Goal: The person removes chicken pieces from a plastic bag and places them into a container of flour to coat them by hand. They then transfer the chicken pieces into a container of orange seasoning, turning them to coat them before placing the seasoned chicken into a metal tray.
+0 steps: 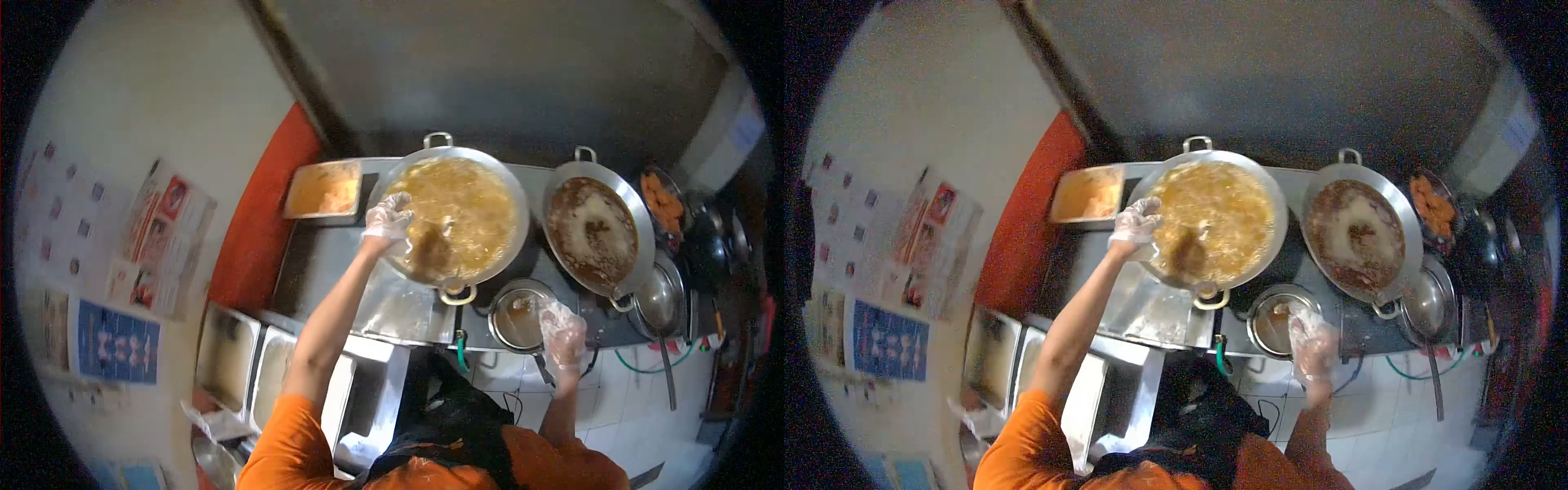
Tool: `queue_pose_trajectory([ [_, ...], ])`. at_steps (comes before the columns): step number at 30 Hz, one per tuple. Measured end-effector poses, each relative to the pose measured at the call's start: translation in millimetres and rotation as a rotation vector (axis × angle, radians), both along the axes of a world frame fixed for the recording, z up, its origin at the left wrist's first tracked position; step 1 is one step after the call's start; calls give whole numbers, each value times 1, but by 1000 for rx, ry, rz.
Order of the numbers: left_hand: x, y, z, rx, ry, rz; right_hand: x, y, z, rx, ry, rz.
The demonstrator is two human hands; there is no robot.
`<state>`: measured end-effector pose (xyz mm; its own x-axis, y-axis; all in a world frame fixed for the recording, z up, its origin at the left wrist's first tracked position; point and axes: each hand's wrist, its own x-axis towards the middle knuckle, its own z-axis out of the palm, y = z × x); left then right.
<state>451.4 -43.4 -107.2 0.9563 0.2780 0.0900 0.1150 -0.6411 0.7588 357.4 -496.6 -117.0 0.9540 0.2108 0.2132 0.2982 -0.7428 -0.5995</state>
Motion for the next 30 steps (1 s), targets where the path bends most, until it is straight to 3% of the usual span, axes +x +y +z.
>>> queue_pose_trajectory([
  [2, -79, 1, 57, -115, -47, 60, 1, 31, -23, -384, -416, 276],
  [4, -163, 17, 75, -15, -83, 147, -12, 103, 41, 224, -18, 355],
  [6, -260, 11, 95, -91, -112, 300, -23, 152, 53, 193, -79, 636],
  [7, -309, 4, 100, -58, -127, 375, -34, 174, 50, 108, -276, 794],
  [8, -360, -15, 104, -40, -110, 459, -55, 190, 61, 169, -149, 881],
  [10, -452, -29, 62, -136, -299, 623, -85, 242, 52, 184, -307, 1123],
  [12, -523, -58, 28, 16, -351, 821, -128, 293, 56, 144, -155, 1313],
  [13, -551, -74, 13, 91, -361, 923, -149, 316, 53, 134, 80, 1423],
  [14, -569, -86, 4, 89, -366, 975, -166, 345, 49, 112, 312, 1507],
  [16, -584, -121, -12, 17, -286, 1114, -183, 400, 11, 44, 370, 1700],
  [18, -586, -137, -19, 16, -272, 1196, -194, 451, -38, -139, 98, 1726],
  [20, -587, -140, -30, 326, -215, 1225, -215, 501, -49, -964, -120, 1658],
  [21, -584, -141, -26, 253, -206, 1270, -222, 513, -69, -967, -142, 1672],
  [23, -582, -138, -28, 291, -207, 1301, -233, 535, -134, -601, -91, 1668],
  [24, -579, -132, -31, 321, -206, 1318, -242, 548, -178, -608, -106, 1683],
  [26, -576, -121, -52, 394, -189, 1309, -261, 558, -255, -157, -90, 1398],
  [27, -573, -111, -69, 447, -147, 1350, -263, 551, -238, -156, -92, 1407],
  [29, -572, -107, -79, 448, -115, 1393, -259, 527, -166, -325, 919, 1738],
  [30, -569, -106, -75, 444, -121, 1414, -256, 526, -137, -442, 468, 1752],
])
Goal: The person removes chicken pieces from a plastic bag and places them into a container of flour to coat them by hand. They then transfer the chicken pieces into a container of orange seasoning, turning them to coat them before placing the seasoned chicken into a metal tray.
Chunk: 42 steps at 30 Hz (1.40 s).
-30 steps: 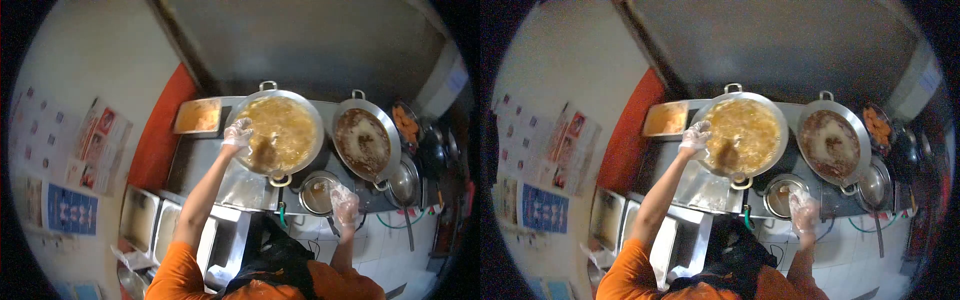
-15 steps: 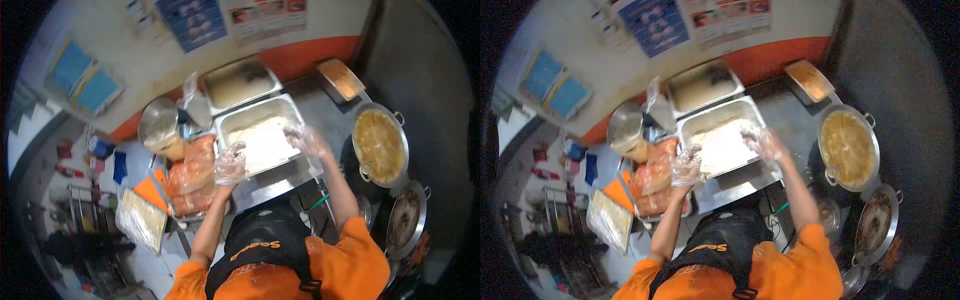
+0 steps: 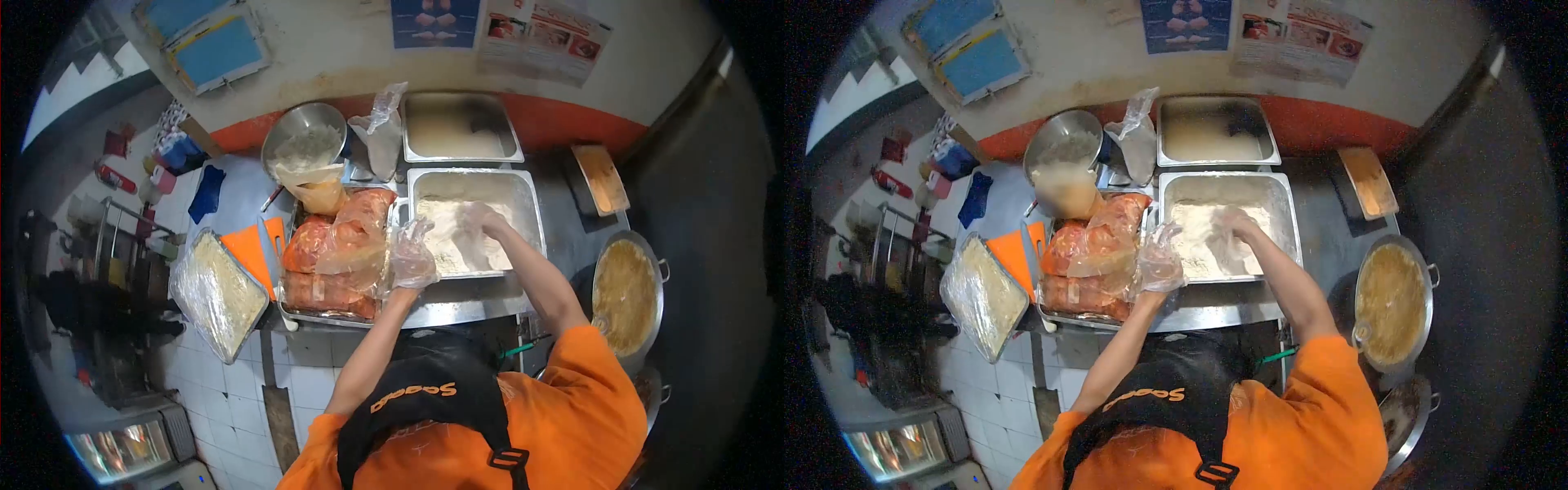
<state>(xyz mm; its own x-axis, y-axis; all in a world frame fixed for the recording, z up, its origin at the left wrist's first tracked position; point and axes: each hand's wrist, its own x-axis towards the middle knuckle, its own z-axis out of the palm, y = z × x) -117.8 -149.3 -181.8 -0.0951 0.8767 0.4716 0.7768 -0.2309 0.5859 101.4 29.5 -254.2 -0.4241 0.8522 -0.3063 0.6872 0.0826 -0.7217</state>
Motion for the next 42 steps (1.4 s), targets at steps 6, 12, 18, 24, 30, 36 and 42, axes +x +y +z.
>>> queue_pose_trajectory([
  [6, 3, -6, -6, 12, -14, 62, 68, 53, -49, 244, -279, -350],
  [12, 0, -4, -2, 50, -53, -5, 22, 41, -83, -901, 951, -483],
  [18, 5, -4, -7, -1, -363, -28, -38, 45, -88, -615, 615, -285],
  [24, 1, -6, 8, 69, -243, -7, -73, 15, 4, 25, -288, 591],
  [30, 8, -7, -7, 11, -734, -47, -5, 44, 15, 367, -120, 690],
  [36, 1, -7, 2, 24, -124, 22, 68, -14, -25, 196, -893, 882],
  [42, 5, -5, -3, 32, -273, 22, 89, -45, 1, -515, -90, 68],
])
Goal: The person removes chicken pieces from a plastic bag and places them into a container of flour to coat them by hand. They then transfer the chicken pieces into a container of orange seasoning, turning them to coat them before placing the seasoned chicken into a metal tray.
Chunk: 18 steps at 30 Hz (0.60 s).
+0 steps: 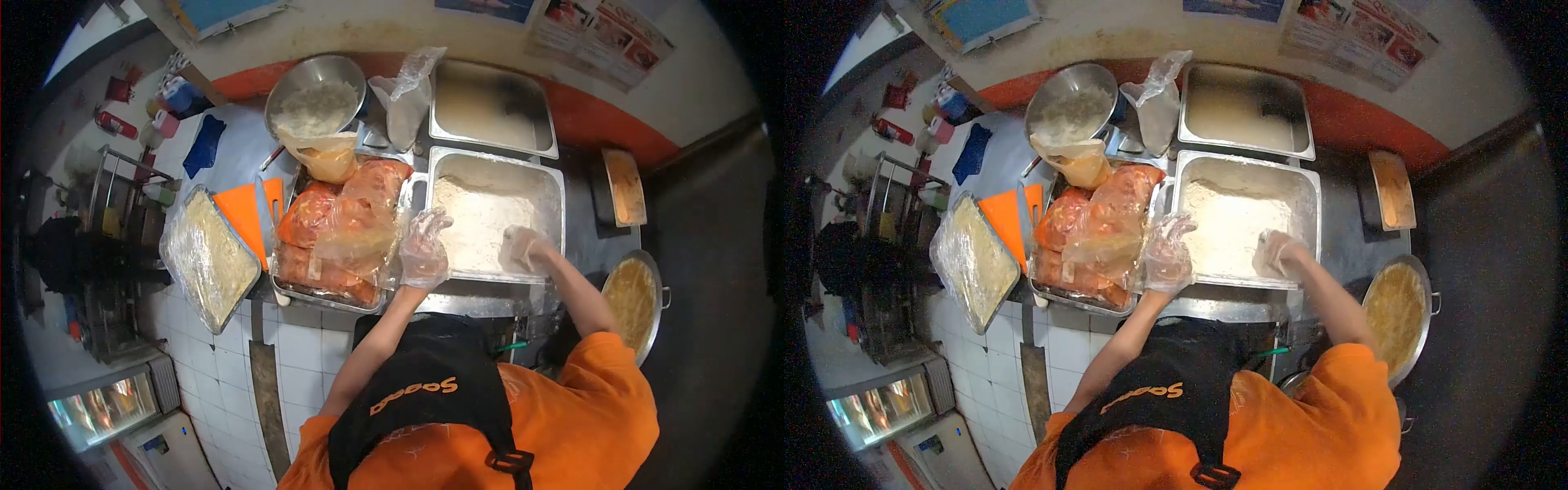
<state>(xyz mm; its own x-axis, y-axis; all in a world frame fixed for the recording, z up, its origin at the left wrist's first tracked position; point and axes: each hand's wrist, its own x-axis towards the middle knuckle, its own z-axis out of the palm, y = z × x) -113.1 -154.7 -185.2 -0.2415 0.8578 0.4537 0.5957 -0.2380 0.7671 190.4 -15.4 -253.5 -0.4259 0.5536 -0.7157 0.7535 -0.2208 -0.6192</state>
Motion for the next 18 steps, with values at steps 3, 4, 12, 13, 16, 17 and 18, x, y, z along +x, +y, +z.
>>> queue_pose_trajectory([
  [3, 2, 1, -4, -8, -66, -6, -9, 8, -6, -216, 92, -90],
  [4, 0, 2, -2, -1, -56, 18, -19, 8, 0, -211, 100, -65],
  [12, 3, 5, -5, 80, 31, 69, -84, -11, 21, -303, 3, -145],
  [13, 3, 7, -8, 76, 35, 56, -90, -12, 7, -302, 72, -209],
  [16, -1, 2, -5, 40, 50, 53, -108, -19, -3, -399, 259, -500],
  [17, -1, 3, -6, 46, 10, 41, -112, -21, 3, -484, 385, -755],
  [18, 0, 4, -7, 49, -31, 24, -110, -18, 13, -481, 379, -758],
])
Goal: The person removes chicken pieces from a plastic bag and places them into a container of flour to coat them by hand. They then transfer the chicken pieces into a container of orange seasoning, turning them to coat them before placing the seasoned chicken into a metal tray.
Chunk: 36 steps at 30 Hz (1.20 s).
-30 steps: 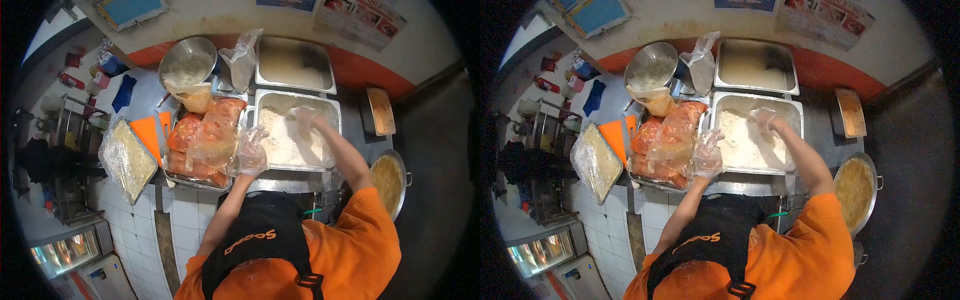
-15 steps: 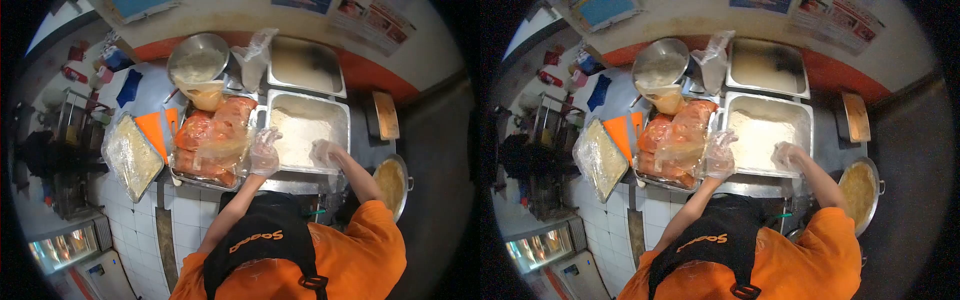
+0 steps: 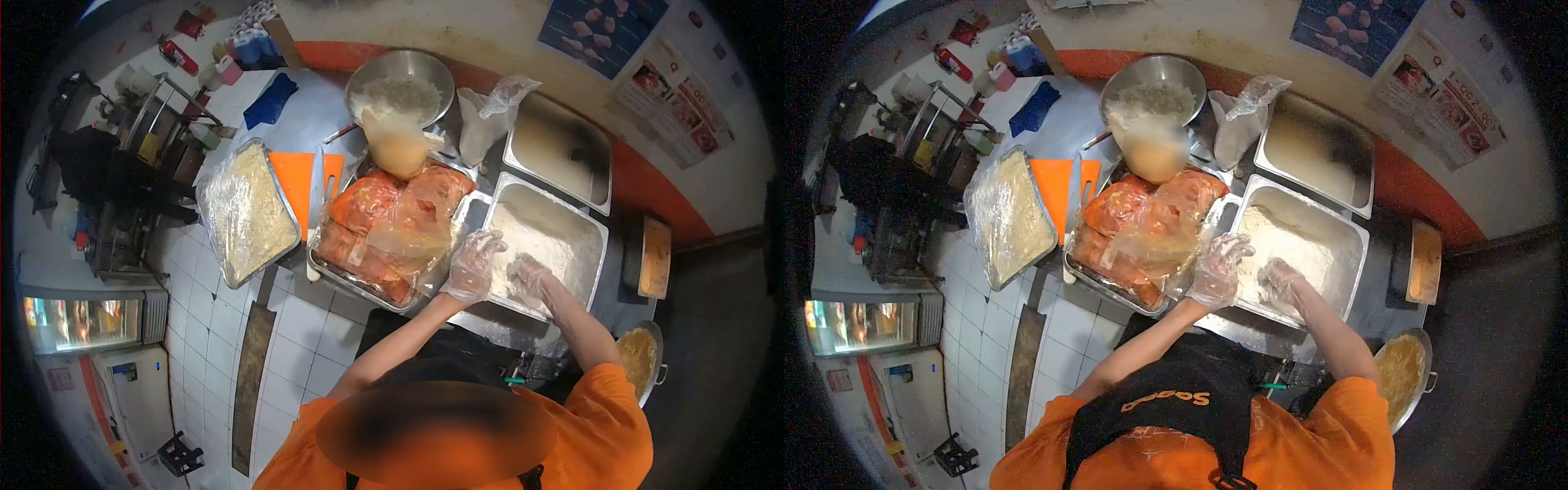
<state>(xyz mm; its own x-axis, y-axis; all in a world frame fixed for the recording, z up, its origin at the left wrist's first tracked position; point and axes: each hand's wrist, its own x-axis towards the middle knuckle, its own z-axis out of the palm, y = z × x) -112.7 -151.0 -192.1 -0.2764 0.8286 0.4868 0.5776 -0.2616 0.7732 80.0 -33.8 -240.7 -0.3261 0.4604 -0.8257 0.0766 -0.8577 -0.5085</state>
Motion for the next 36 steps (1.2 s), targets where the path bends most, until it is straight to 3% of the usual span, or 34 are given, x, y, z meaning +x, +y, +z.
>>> queue_pose_trajectory([
  [2, -3, -1, 5, 4, 38, -4, 3, 9, 32, 253, 250, 188],
  [4, -2, -3, 2, 6, 74, -33, -7, 20, 105, 359, -294, 359],
  [5, 0, -2, -6, -12, 65, -9, 1, 30, 105, 347, -306, 332],
  [7, 1, -1, -5, -53, 56, 19, 33, 45, 103, 865, -663, 1072],
  [9, 1, -1, -2, -39, 49, -7, 89, 56, 37, 975, -833, 1427],
  [11, 0, -1, 1, -24, 31, -32, 180, 66, -130, 1086, -1063, 1483],
  [14, 4, -3, -2, -80, -74, -43, 83, 18, 38, 533, -955, 1328],
  [15, 2, -3, 0, -83, -64, -56, 92, 23, 20, 529, -947, 1313],
  [17, -1, -3, 7, -46, 117, -46, 115, 32, -24, 995, -725, 1862],
  [18, -2, -3, 11, -45, 127, -62, 113, 27, -20, 994, -726, 1842],
  [20, 1, -1, 16, -64, 113, -34, 106, 22, -2, 443, -476, 1003],
  [21, 1, -3, 15, -70, 118, -45, 110, 19, -4, 436, -471, 993],
  [23, 0, -1, 15, -32, 135, -21, 117, 24, -2, 959, -30, 1203],
  [24, 0, -3, 15, -38, 139, -12, 100, 15, 5, 957, -20, 1209],
  [26, 1, -2, 16, -61, 87, -14, 45, -8, 37, -58, -20, 243],
  [27, 0, -2, 17, -55, 142, -16, 70, 11, -88, -63, 459, 342],
  [28, 1, -4, 16, -55, 148, -4, 59, 9, -90, -65, 465, 354],
  [30, 5, -4, 10, -122, -232, -79, 18, 3, -80, 141, 345, 352],
  [31, 6, -5, 6, -128, -275, -90, -12, 4, 10, 237, -61, 706],
  [32, 6, -5, 6, -131, -273, -89, -8, 13, 18, 235, -59, 706],
  [34, 5, -3, 9, -87, -252, -108, 12, 34, 26, 749, -185, 902],
  [35, 4, -2, 11, -90, -252, -114, 19, 49, 44, 837, -271, 1013],
  [36, 1, -2, 14, -92, -82, -75, 28, 64, 58, 921, -361, 1120],
])
